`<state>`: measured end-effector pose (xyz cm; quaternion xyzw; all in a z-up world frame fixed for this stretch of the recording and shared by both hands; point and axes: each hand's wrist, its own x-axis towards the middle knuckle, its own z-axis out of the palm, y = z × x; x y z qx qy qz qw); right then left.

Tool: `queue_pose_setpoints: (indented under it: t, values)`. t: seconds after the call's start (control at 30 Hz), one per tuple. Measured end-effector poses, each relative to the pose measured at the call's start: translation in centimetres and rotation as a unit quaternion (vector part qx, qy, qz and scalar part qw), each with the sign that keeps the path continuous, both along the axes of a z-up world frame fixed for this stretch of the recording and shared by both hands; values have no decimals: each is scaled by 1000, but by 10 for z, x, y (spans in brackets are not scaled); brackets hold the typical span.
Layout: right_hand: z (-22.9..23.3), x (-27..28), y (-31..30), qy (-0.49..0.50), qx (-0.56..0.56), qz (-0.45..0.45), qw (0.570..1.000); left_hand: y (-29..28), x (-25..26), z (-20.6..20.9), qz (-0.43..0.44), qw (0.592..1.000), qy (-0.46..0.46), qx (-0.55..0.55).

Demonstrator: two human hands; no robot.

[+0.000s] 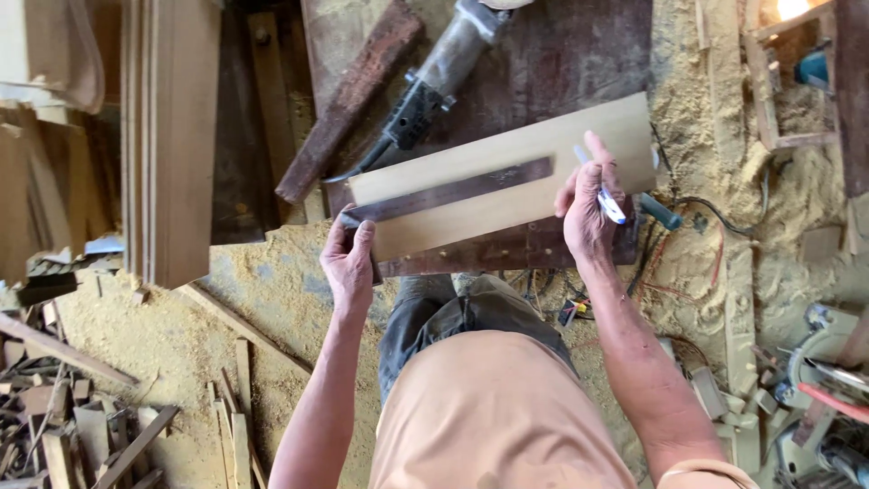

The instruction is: Marking measurements on a wooden board using a ruler and a pen

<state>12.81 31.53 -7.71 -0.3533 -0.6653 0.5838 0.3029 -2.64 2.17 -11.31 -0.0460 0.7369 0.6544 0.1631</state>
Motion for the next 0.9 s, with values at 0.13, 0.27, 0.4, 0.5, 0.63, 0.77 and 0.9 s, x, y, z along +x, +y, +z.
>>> queue_pose_setpoints:
  t: [0.13, 0.27, 0.4, 0.5, 0.63, 0.77, 0.9]
  values:
    - [-5, 17, 18, -65, 32, -15, 997, 7, 3, 11, 0, 1000, 14, -21]
    - [-4, 17, 19, -72, 75, 1, 995, 3, 1, 1, -2, 998, 21, -58]
    - [-8, 24, 23, -81, 92, 28, 992, -2, -1, -13, 1, 997, 24, -67]
    - [3, 19, 17, -77, 51, 38, 995, -2, 0, -12, 3, 996, 28, -86]
    - [-6, 14, 10, -35, 129, 55, 990, 3, 1, -5, 4, 996, 30, -82]
    - [-19, 0, 0, 71, 148, 174, 971, 0, 0, -7, 0, 996, 34, -86]
    - [32, -45, -24, 139, -10, 257, 956, 9, 0, 6, -8, 994, 41, -98]
